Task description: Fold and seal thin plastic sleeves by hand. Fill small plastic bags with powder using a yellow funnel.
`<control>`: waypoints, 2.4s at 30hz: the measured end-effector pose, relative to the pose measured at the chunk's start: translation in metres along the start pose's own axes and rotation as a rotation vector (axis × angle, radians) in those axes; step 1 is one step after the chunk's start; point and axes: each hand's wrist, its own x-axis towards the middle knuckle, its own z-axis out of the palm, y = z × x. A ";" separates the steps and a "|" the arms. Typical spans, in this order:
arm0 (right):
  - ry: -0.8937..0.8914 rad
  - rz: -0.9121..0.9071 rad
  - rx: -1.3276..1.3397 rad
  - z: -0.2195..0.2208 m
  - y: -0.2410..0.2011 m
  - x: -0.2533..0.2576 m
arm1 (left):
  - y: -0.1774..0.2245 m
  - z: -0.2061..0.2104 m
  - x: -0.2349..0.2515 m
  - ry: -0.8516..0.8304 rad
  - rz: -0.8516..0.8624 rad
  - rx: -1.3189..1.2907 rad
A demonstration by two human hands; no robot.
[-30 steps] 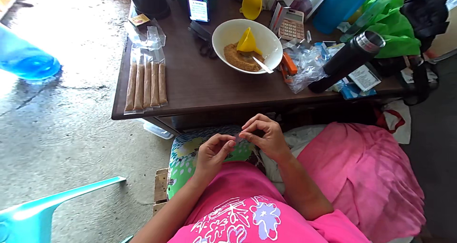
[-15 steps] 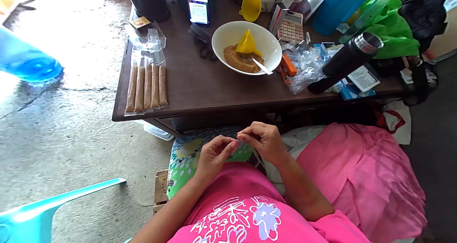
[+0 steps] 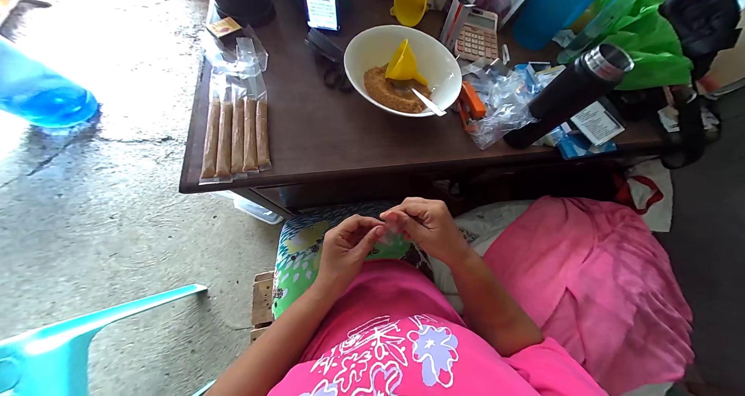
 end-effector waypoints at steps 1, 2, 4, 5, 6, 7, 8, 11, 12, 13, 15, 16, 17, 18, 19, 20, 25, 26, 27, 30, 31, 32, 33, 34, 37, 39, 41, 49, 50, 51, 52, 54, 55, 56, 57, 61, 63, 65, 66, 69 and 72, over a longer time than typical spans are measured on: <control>0.010 0.009 0.017 -0.002 0.000 0.000 | 0.000 0.000 0.000 0.008 0.006 0.020; 0.024 0.017 0.038 -0.003 0.000 0.000 | 0.000 0.000 -0.001 0.015 0.011 0.027; 0.051 0.014 0.062 -0.005 0.002 0.000 | 0.000 0.000 -0.001 0.035 0.017 0.028; 0.058 0.007 0.061 -0.006 0.003 0.000 | 0.000 0.001 -0.001 0.046 0.022 0.029; 0.055 0.011 0.053 -0.007 0.003 -0.001 | -0.001 0.001 -0.001 0.056 0.027 0.029; 0.043 0.024 0.040 -0.007 0.003 -0.001 | -0.001 0.001 -0.001 0.065 0.032 0.028; 0.022 0.039 0.032 -0.007 0.003 -0.001 | -0.001 0.001 -0.001 0.069 0.037 0.026; -0.003 0.046 0.048 -0.005 0.004 -0.002 | -0.002 0.001 -0.001 0.061 0.041 0.032; 0.014 0.028 0.055 -0.003 0.004 -0.002 | -0.001 0.001 -0.002 0.056 0.038 0.029; 0.031 0.016 0.055 -0.001 0.004 -0.002 | -0.001 0.002 -0.002 0.052 0.033 0.023; 0.056 -0.005 0.025 0.002 0.001 -0.002 | 0.000 0.002 -0.002 0.042 0.027 0.003; 0.063 -0.012 0.007 0.003 0.000 -0.002 | 0.000 0.002 -0.003 0.035 0.024 -0.006; 0.069 -0.019 -0.010 0.004 -0.001 -0.002 | 0.000 0.001 -0.003 0.026 0.021 -0.014; 0.078 -0.031 -0.025 0.005 -0.001 -0.003 | 0.000 0.001 -0.003 0.013 0.018 -0.022; 0.088 -0.044 -0.035 0.007 -0.002 -0.003 | 0.000 0.000 -0.003 -0.002 0.019 -0.032; 0.098 -0.054 -0.041 0.008 -0.003 -0.003 | 0.000 0.000 -0.003 -0.016 0.024 -0.040; 0.069 -0.109 -0.055 0.011 0.002 -0.003 | -0.002 -0.001 -0.003 -0.053 0.033 -0.040; 0.040 -0.130 -0.064 0.010 0.003 -0.003 | -0.002 -0.001 -0.003 -0.049 0.032 -0.037; 0.008 -0.147 -0.075 0.009 0.004 -0.002 | -0.003 -0.001 -0.003 -0.045 0.034 -0.033; -0.039 -0.157 -0.138 0.007 0.004 -0.003 | -0.004 -0.002 -0.004 -0.035 0.038 -0.028; -0.023 -0.161 -0.159 0.006 0.005 -0.003 | -0.004 -0.002 -0.004 -0.037 0.040 -0.025; 0.003 -0.168 -0.179 0.007 0.005 -0.004 | -0.004 -0.002 -0.004 -0.037 0.040 -0.023; 0.030 -0.173 -0.192 0.007 0.005 -0.004 | -0.004 -0.002 -0.004 -0.037 0.038 -0.022; 0.055 -0.175 -0.200 0.008 0.004 -0.005 | -0.004 -0.002 -0.005 -0.038 0.037 -0.020; 0.119 -0.155 -0.138 0.011 0.002 -0.005 | -0.004 -0.001 -0.004 -0.044 0.040 -0.023; 0.130 -0.139 -0.089 0.011 0.004 -0.004 | -0.004 -0.001 -0.004 -0.051 0.044 -0.037; 0.094 -0.125 -0.082 0.011 0.007 -0.004 | -0.004 0.000 -0.005 -0.046 0.035 -0.041; 0.074 -0.046 0.051 0.010 0.005 -0.004 | 0.000 0.001 -0.003 0.062 0.061 0.043; 0.077 -0.028 0.069 0.008 0.005 -0.004 | 0.000 0.000 -0.003 0.070 0.065 0.045; 0.083 -0.014 0.086 0.007 0.005 -0.004 | 0.000 0.000 -0.003 0.076 0.067 0.046; 0.088 0.002 0.099 0.007 0.005 -0.004 | 0.000 0.000 -0.002 0.080 0.064 0.044; 0.087 0.027 0.102 0.006 0.004 -0.003 | -0.001 0.000 -0.002 0.076 0.061 0.033; 0.085 0.034 0.095 0.005 0.003 -0.003 | -0.001 0.000 -0.002 0.071 0.060 0.021; 0.081 0.035 0.083 0.005 0.002 -0.003 | -0.001 0.000 -0.002 0.068 0.058 0.006; 0.077 0.032 0.067 0.005 0.002 -0.002 | 0.000 0.001 -0.002 0.069 0.052 -0.007; 0.042 0.003 0.002 0.007 0.002 -0.001 | 0.006 0.000 0.002 0.101 0.046 -0.015; 0.008 -0.007 0.007 0.008 0.000 -0.002 | 0.006 -0.001 0.003 0.109 0.057 -0.008; -0.026 -0.026 0.062 0.009 0.000 -0.002 | 0.006 -0.002 0.003 0.075 0.071 0.002; -0.031 -0.035 0.089 0.009 0.001 -0.002 | 0.006 -0.003 0.003 0.043 0.081 0.010; 0.012 -0.037 0.081 0.009 0.007 -0.003 | 0.007 -0.003 0.002 -0.021 0.093 0.039; -0.041 -0.070 0.038 0.005 -0.002 -0.007 | 0.007 -0.003 0.003 -0.032 0.103 0.090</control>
